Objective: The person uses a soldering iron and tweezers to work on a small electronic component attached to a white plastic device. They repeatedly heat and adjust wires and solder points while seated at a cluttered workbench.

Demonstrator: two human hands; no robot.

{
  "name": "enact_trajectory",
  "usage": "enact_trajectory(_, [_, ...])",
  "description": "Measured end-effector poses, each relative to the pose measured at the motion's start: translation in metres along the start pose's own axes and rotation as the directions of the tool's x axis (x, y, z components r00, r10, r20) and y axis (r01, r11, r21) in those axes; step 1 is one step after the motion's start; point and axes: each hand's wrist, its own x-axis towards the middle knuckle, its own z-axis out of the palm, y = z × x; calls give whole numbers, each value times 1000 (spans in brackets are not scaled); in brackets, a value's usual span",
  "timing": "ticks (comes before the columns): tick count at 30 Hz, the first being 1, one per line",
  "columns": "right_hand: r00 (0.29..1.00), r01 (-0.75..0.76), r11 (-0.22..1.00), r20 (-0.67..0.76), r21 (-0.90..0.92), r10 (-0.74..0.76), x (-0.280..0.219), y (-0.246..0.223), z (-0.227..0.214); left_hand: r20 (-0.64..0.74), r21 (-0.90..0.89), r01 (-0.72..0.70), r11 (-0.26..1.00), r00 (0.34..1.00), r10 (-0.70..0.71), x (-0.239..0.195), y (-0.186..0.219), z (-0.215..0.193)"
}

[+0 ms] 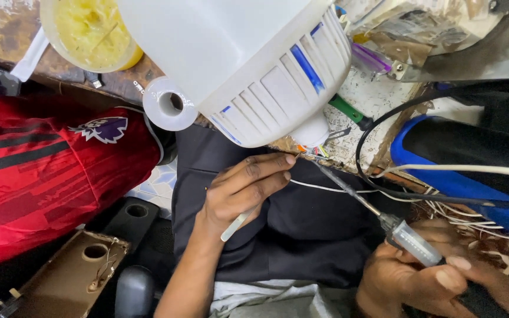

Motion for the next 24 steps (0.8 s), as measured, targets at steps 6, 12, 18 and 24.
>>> enact_trajectory(6, [993,117,990,-8,82,-116,14,-5,4,2,57,-57,997,998,57,-4,-5,2])
enact_trajectory(12, [999,-15,998,47,-68,18,10,-11,-4,43,63,-101,993,994,98,-4,-4,0])
enact_trajectory(18, [988,79,997,134,-1,-78,15,-14,0,77,87,-69,994,995,62,-2,0,-2])
enact_trajectory(24, [993,74,997,97,12,-75,14,-12,3,98,102,-53,993,994,43,-2,2,-3])
